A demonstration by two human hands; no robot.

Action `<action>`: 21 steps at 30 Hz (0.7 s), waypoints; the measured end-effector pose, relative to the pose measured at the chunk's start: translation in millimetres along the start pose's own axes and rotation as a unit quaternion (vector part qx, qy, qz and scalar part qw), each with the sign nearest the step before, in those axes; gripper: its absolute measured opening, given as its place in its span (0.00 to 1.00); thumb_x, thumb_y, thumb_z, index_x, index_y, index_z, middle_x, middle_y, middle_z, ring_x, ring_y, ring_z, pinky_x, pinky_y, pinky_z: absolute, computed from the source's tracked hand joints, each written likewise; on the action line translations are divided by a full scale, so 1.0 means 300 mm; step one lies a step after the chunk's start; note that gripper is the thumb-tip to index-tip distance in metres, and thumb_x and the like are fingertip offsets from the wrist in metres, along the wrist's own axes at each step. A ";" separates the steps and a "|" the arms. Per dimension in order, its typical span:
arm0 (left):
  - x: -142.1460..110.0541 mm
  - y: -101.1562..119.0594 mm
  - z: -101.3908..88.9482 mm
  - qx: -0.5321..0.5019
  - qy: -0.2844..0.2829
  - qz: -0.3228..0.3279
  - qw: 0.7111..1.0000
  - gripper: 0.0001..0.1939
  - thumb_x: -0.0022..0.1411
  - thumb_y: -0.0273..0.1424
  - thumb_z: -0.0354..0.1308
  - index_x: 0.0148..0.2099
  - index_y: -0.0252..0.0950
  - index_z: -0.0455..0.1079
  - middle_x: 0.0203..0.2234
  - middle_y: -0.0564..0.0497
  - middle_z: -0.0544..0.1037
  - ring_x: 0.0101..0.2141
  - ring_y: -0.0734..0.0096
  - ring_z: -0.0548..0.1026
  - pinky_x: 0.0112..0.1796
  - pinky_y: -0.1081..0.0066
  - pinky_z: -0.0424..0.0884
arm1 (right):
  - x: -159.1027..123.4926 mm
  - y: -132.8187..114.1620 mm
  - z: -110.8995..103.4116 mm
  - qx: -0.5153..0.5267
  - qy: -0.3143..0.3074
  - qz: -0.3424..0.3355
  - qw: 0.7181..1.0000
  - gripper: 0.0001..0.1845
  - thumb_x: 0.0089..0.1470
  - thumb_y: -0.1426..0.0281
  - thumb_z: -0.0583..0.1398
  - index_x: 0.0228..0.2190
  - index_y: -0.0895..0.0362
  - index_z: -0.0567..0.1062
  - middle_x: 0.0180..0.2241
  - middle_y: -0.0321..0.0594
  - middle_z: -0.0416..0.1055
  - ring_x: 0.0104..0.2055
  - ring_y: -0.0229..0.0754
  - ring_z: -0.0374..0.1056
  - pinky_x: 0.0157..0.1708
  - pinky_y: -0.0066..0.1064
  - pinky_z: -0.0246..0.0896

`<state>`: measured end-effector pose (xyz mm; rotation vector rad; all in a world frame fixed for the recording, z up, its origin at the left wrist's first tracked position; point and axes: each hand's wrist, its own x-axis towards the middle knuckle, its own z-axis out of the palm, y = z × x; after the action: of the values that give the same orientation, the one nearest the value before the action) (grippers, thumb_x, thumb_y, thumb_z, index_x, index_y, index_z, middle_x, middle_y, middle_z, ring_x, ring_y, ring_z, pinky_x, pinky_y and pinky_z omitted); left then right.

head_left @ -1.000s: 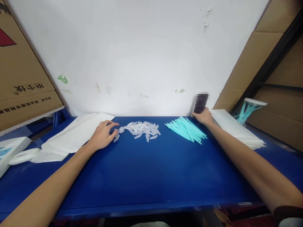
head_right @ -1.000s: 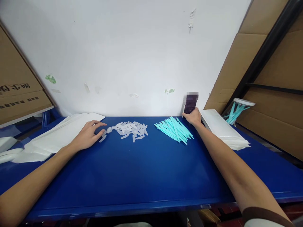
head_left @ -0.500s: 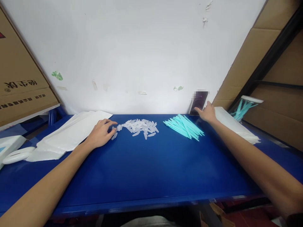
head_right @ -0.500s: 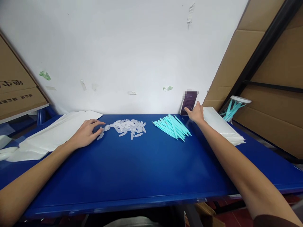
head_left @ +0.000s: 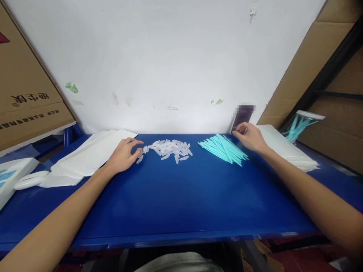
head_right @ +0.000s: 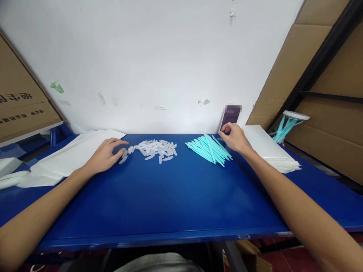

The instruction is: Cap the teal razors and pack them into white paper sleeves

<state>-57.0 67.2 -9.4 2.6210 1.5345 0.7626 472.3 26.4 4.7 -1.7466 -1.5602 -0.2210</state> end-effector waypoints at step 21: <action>-0.013 0.061 -0.023 -0.048 0.013 0.078 0.996 0.24 0.74 0.44 0.46 0.53 0.36 0.78 0.48 0.42 0.80 0.48 0.53 0.78 0.52 0.55 0.73 | -0.197 -0.315 0.020 -0.157 -0.213 -0.199 0.944 0.16 0.62 0.60 0.55 0.45 0.55 0.73 0.34 0.48 0.79 0.45 0.61 0.75 0.51 0.53 0.63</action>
<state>-46.4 52.9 -0.2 2.6937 1.2745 0.8614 370.7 -19.8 5.3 -1.7769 -2.3033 -0.3196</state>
